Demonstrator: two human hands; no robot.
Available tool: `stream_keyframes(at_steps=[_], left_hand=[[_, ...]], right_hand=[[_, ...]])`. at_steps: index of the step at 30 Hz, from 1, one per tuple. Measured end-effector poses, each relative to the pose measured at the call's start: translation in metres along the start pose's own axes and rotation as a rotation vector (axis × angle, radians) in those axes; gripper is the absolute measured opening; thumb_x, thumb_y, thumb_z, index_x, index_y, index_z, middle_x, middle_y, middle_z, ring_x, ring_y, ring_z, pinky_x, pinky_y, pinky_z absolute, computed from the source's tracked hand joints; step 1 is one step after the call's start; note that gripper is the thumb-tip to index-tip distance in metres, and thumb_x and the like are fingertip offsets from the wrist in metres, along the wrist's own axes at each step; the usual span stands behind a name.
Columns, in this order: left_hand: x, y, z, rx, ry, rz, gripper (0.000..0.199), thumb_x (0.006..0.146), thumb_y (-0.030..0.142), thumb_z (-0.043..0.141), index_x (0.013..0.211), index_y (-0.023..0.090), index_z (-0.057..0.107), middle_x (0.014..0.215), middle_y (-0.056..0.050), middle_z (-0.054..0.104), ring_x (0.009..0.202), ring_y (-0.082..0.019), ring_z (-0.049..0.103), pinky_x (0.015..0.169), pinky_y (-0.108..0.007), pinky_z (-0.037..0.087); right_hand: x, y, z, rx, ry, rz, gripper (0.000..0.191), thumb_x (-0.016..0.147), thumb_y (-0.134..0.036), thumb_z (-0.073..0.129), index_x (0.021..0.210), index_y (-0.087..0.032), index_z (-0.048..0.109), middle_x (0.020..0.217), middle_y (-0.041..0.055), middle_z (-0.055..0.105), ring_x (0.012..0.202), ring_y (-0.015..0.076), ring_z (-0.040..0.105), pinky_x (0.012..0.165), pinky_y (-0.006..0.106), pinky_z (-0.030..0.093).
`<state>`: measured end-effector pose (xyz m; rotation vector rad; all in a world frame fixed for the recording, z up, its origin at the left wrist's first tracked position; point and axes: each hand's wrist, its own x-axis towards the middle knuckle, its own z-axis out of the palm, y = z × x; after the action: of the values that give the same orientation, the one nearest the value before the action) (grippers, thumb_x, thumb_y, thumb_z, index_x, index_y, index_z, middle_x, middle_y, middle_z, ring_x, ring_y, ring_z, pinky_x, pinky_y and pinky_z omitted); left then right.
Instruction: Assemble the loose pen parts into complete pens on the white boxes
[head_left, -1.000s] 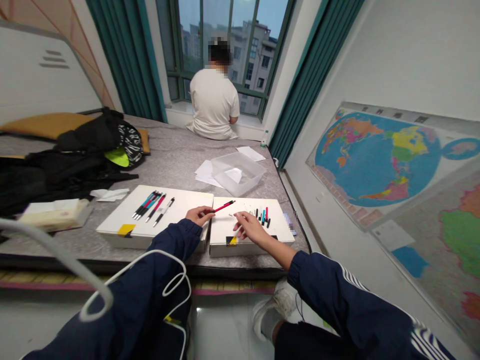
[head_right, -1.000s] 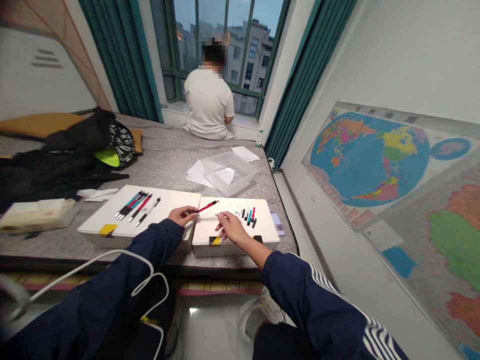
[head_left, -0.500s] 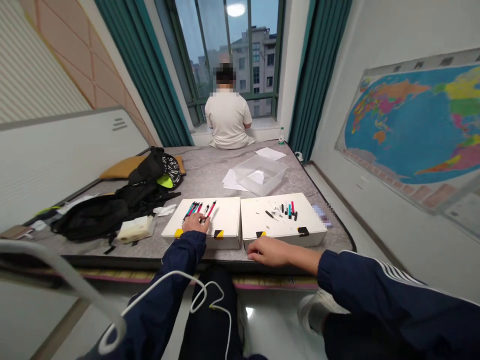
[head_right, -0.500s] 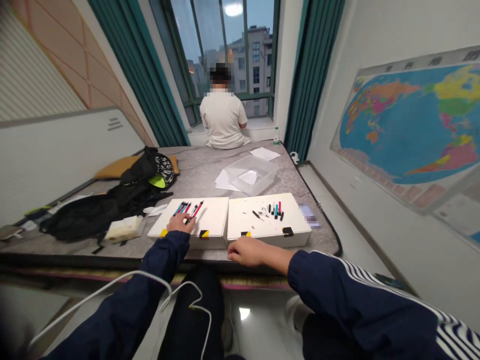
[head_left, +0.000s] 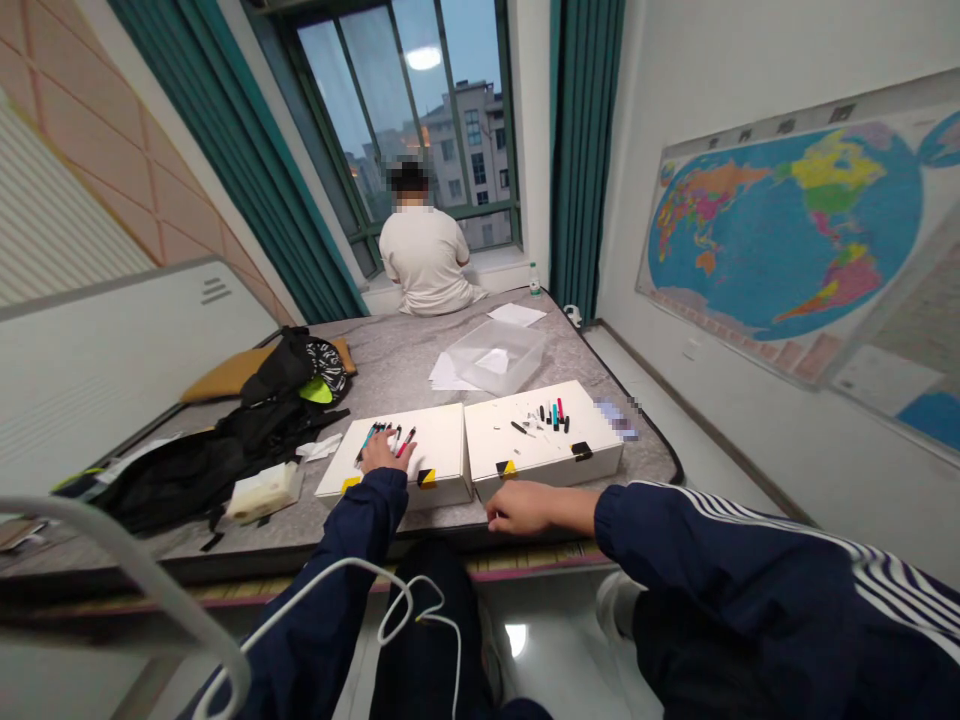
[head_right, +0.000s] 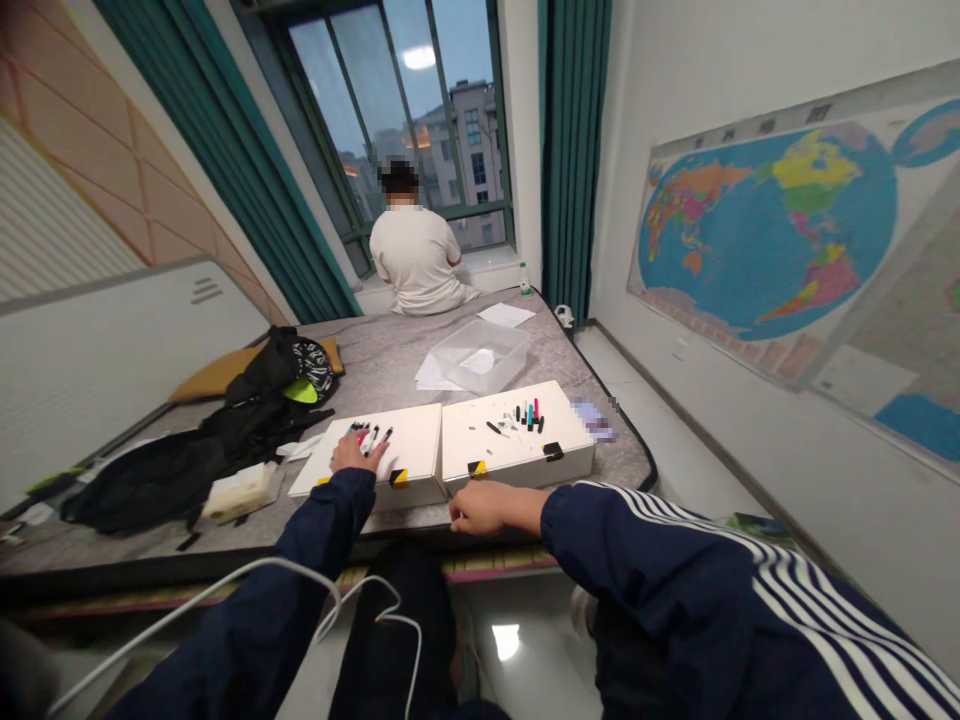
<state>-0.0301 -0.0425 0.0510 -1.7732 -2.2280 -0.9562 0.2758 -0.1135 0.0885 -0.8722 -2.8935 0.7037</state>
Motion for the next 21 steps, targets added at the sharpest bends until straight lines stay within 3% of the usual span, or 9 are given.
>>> stream_keyframes(at_steps=[3, 6, 10, 16, 21], left_hand=[[-0.009, 0.026, 0.023, -0.17, -0.195, 0.228, 0.03, 0.074, 0.032, 0.067, 0.1, 0.018, 0.061, 0.102, -0.009, 0.064, 0.091, -0.023, 0.06, 0.087, -0.039, 0.045], [-0.026, 0.061, 0.041, -0.304, -0.383, 0.429, 0.024, 0.074, 0.029, 0.066, 0.096, 0.017, 0.063, 0.096, -0.007, 0.067, 0.083, -0.02, 0.061, 0.08, -0.035, 0.049], [-0.043, 0.107, 0.054, -0.404, -0.556, 0.567, 0.015, 0.08, 0.025, 0.061, 0.093, 0.018, 0.066, 0.088, -0.004, 0.069, 0.074, -0.015, 0.061, 0.075, -0.029, 0.049], [-0.029, 0.152, 0.079, -0.189, -0.55, 0.679, 0.02, 0.08, 0.017, 0.061, 0.097, 0.019, 0.072, 0.098, -0.008, 0.069, 0.093, -0.022, 0.059, 0.088, -0.035, 0.046], [-0.006, 0.178, 0.094, -0.005, -0.507, 0.71, 0.026, 0.082, 0.022, 0.061, 0.105, 0.027, 0.071, 0.113, -0.006, 0.065, 0.106, -0.027, 0.052, 0.091, -0.039, 0.045]], right_hand=[[0.0, 0.012, 0.007, -0.108, -0.092, 0.065, 0.028, 0.084, -0.031, 0.053, 0.097, -0.016, 0.072, 0.089, 0.011, 0.072, 0.077, 0.0216, 0.066, 0.065, 0.026, 0.042], [-0.002, 0.022, 0.011, -0.187, -0.104, 0.098, 0.028, 0.084, -0.027, 0.049, 0.096, -0.015, 0.072, 0.091, 0.013, 0.071, 0.079, 0.0232, 0.066, 0.066, 0.028, 0.044], [-0.003, 0.036, 0.017, -0.26, -0.047, 0.102, 0.028, 0.086, -0.026, 0.048, 0.095, -0.013, 0.07, 0.09, 0.015, 0.071, 0.081, 0.0247, 0.066, 0.068, 0.03, 0.046], [0.001, 0.05, 0.026, -0.388, 0.014, 0.056, 0.019, 0.081, -0.016, 0.053, 0.092, -0.009, 0.067, 0.086, 0.016, 0.069, 0.082, 0.0254, 0.065, 0.07, 0.032, 0.048], [0.002, 0.05, 0.024, -0.451, 0.168, -0.022, 0.017, 0.083, -0.013, 0.052, 0.096, -0.01, 0.063, 0.089, 0.0136, 0.066, 0.09, 0.0241, 0.061, 0.072, 0.032, 0.049]])
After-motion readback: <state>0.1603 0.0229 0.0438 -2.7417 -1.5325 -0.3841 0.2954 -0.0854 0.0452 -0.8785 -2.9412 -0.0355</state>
